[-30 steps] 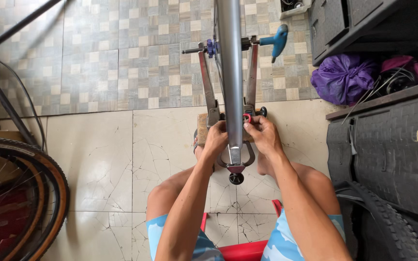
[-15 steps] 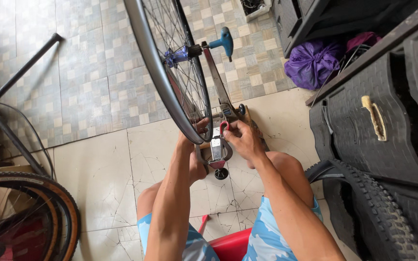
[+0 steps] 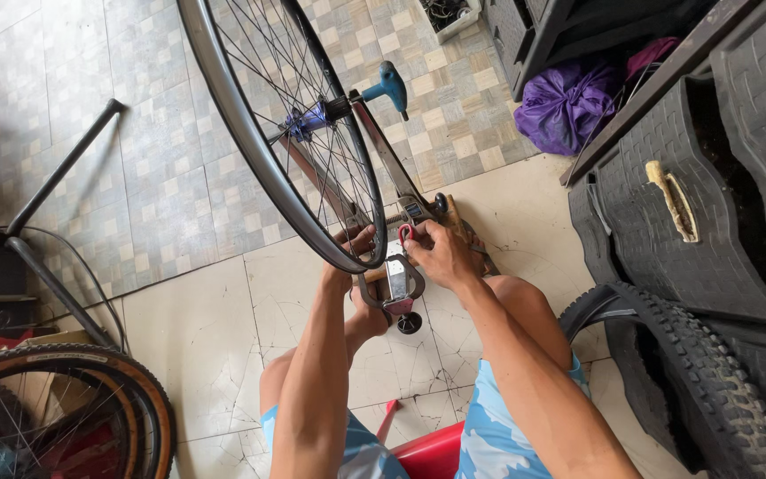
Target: The person uses a spoke wrench to adjust the tension of the spokes on a bicycle wheel mounted on a truing stand. They repeatedly spin the wheel to check alignment and make small adjustments to the spokes.
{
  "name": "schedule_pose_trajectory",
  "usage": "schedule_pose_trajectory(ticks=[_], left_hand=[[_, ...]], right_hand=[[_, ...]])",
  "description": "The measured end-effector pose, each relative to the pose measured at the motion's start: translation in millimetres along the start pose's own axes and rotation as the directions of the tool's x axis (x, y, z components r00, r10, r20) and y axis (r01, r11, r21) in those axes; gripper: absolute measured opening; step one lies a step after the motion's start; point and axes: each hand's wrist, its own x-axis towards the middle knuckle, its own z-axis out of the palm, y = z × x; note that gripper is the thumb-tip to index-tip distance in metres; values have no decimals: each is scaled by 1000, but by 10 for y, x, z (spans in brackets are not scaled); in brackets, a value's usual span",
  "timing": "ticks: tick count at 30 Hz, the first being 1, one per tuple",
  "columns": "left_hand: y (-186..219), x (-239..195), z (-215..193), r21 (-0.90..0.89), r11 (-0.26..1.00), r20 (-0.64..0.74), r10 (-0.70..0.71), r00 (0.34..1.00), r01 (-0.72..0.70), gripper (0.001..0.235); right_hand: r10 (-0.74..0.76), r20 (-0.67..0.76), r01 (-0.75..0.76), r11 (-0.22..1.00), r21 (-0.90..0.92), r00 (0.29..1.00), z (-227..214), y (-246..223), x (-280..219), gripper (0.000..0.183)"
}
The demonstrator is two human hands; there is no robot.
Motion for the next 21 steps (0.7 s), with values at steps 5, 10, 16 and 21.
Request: schedule_pose_trajectory(ticks=[5,10,16,21], left_hand=[[-59,-23,-56,127,992,-17,27,999,-25,70],[-75,-54,-144,251,968,-1,5,1000,-4,67],[-82,-78,-172,318,948,53,5,999,-22,58],[144,-288,-145,335,940,94,28,995,-58,53]], right_hand=[[-13,-8,13,1000,-3,1000,-1,7,-3,23],[21,1,-21,999,-49,1000,3,29,-16,27],[27,-1,-27,995,-101,1000,29,64,-7,32],[-8,-13,6,994,-106,1000,65,89,7,31]])
